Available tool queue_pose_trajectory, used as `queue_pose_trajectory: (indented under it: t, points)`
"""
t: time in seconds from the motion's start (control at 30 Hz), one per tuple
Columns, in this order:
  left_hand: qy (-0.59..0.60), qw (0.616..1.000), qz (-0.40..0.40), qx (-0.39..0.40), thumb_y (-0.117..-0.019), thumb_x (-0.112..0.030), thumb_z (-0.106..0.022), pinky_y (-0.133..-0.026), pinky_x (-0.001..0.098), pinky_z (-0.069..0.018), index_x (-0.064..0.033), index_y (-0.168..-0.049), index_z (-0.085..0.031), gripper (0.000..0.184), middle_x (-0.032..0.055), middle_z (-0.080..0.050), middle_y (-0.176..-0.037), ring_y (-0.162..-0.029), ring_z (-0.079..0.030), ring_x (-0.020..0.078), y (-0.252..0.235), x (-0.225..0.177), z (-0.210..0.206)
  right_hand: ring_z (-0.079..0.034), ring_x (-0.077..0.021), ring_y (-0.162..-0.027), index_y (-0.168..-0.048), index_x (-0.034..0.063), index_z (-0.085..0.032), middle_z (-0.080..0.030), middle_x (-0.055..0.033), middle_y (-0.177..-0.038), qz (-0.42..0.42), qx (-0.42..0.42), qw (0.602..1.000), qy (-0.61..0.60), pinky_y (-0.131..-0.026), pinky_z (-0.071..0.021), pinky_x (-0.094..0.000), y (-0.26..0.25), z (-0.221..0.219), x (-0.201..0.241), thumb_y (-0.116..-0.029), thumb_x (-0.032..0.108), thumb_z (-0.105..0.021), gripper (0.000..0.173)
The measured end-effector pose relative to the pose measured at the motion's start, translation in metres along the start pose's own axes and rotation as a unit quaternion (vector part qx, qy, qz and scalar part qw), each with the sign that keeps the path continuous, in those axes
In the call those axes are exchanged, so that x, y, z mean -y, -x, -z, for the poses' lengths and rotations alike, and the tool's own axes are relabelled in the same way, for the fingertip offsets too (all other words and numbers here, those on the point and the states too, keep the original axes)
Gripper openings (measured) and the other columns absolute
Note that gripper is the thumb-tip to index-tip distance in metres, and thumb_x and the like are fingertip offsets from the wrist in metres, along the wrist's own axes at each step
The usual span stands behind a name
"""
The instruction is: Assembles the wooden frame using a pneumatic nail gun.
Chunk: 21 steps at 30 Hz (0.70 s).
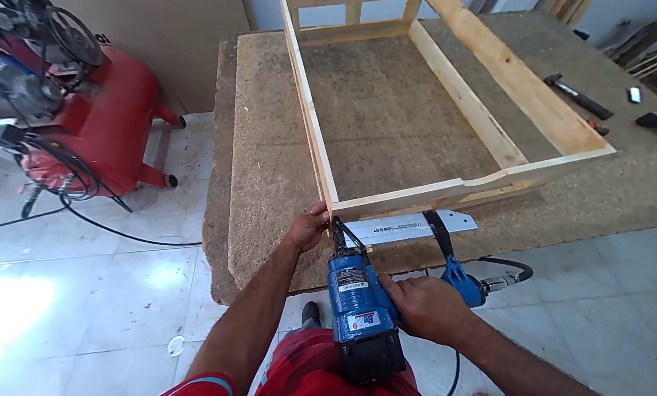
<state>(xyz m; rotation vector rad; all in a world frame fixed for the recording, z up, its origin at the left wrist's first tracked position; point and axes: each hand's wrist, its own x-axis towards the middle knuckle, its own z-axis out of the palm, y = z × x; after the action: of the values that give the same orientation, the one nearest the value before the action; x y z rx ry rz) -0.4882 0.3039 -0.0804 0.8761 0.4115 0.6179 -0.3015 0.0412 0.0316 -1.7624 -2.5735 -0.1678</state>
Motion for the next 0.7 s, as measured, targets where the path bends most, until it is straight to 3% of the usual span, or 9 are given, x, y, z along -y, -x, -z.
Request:
queue_pose_trajectory:
  t: [0.13, 0.27, 0.3, 0.4, 0.47, 0.53, 0.57, 0.63, 0.7]
  points:
    - [-0.003, 1.000, -0.003, 0.006, -0.1019, -0.002, -0.048, -0.100, 0.0405, -0.0522, -0.0047, -0.144, -0.053, 0.043, 0.0121, -0.065, -0.132, -0.115, -0.064, 0.0203, -0.001, 0.001, 0.002, -0.069, -0.0220, -0.061, -0.128, 0.0070, -0.062, -0.067, -0.0039, -0.070, -0.010, 0.005, 1.000, 0.000, -0.052, -0.0559, -0.0387, -0.001, -0.001, 0.000, -0.0696, 0.036, -0.080, 0.068]
    - [0.002, 1.000, 0.001, -0.004, -0.1018, -0.003, -0.049, -0.100, 0.0402, -0.0525, -0.0055, -0.144, -0.053, 0.043, 0.0113, -0.065, -0.132, -0.115, -0.064, 0.0200, -0.003, -0.001, 0.002, -0.067, -0.0223, -0.058, -0.107, 0.0075, -0.065, -0.064, -0.0038, -0.066, -0.029, 0.013, 0.999, 0.003, -0.051, -0.0551, -0.0392, -0.003, -0.002, 0.003, -0.0715, 0.034, -0.078, 0.047]
    - [0.005, 1.000, 0.004, -0.007, -0.1016, -0.002, -0.049, -0.100, 0.0405, -0.0528, -0.0051, -0.144, -0.053, 0.043, 0.0117, -0.066, -0.132, -0.114, -0.064, 0.0203, -0.003, 0.000, 0.002, -0.067, -0.0221, -0.057, -0.107, 0.0076, -0.064, -0.063, -0.0034, -0.065, -0.030, 0.007, 1.000, 0.007, -0.050, -0.0550, -0.0389, -0.002, -0.004, 0.003, -0.0725, 0.034, -0.077, 0.045]
    - [-0.005, 1.000, 0.023, -0.010, -0.1005, 0.000, -0.051, -0.098, 0.0416, -0.0534, -0.0055, -0.143, -0.054, 0.043, 0.0122, -0.066, -0.130, -0.112, -0.065, 0.0211, 0.000, -0.002, 0.006, -0.069, -0.0224, -0.061, -0.127, 0.0067, -0.062, -0.067, -0.0038, -0.070, -0.030, 0.013, 0.999, 0.006, -0.052, -0.0560, -0.0386, 0.007, -0.004, 0.004, -0.0734, 0.036, -0.078, 0.064]
    - [-0.042, 0.996, 0.046, -0.057, -0.1017, -0.003, -0.051, -0.093, 0.0394, -0.0548, -0.0049, -0.143, -0.056, 0.042, 0.0122, -0.068, -0.129, -0.109, -0.066, 0.0206, 0.005, -0.012, 0.010, -0.068, -0.0217, -0.059, -0.130, 0.0070, -0.060, -0.066, -0.0032, -0.070, -0.032, 0.020, 0.999, 0.007, -0.050, -0.0551, -0.0379, 0.016, -0.001, 0.005, -0.0714, 0.036, -0.079, 0.067]
    - [-0.101, 0.981, 0.063, -0.152, -0.1091, -0.022, -0.047, -0.089, 0.0377, -0.0569, -0.0071, -0.145, -0.052, 0.039, 0.0115, -0.069, -0.126, -0.106, -0.069, 0.0203, 0.001, -0.034, 0.006, -0.066, -0.0210, -0.057, -0.128, 0.0071, -0.061, -0.065, -0.0024, -0.068, -0.036, 0.013, 0.999, 0.012, -0.048, -0.0537, -0.0372, 0.022, 0.002, 0.005, -0.0706, 0.035, -0.079, 0.067]
    - [-0.136, 0.969, 0.076, -0.193, -0.1096, -0.035, -0.046, -0.090, 0.0407, -0.0580, -0.0089, -0.148, -0.048, 0.047, 0.0124, -0.068, -0.128, -0.108, -0.070, 0.0232, -0.007, -0.050, 0.002, -0.066, -0.0212, -0.056, -0.128, 0.0068, -0.060, -0.064, -0.0024, -0.068, -0.037, 0.009, 0.999, 0.014, -0.048, -0.0532, -0.0371, 0.023, 0.005, 0.004, -0.0708, 0.034, -0.079, 0.066]
    - [-0.227, 0.939, 0.112, -0.234, -0.1018, -0.059, -0.052, -0.090, 0.0515, -0.0584, -0.0116, -0.151, -0.044, 0.068, 0.0177, -0.062, -0.136, -0.113, -0.068, 0.0333, -0.027, -0.085, -0.017, -0.066, -0.0216, -0.056, -0.130, 0.0066, -0.060, -0.064, -0.0028, -0.068, -0.030, 0.001, 0.999, 0.014, -0.048, -0.0532, -0.0372, 0.022, 0.012, 0.004, -0.0738, 0.033, -0.077, 0.064]
    - [-0.322, 0.907, 0.159, -0.219, -0.0914, -0.066, -0.064, -0.087, 0.0583, -0.0582, -0.0107, -0.155, -0.036, 0.089, 0.0250, -0.057, -0.138, -0.111, -0.066, 0.0411, -0.055, -0.117, -0.044, -0.066, -0.0223, -0.056, -0.130, 0.0054, -0.060, -0.064, -0.0036, -0.068, -0.016, -0.016, 1.000, 0.014, -0.048, -0.0535, -0.0378, 0.017, 0.019, 0.002, -0.0773, 0.031, -0.075, 0.060]
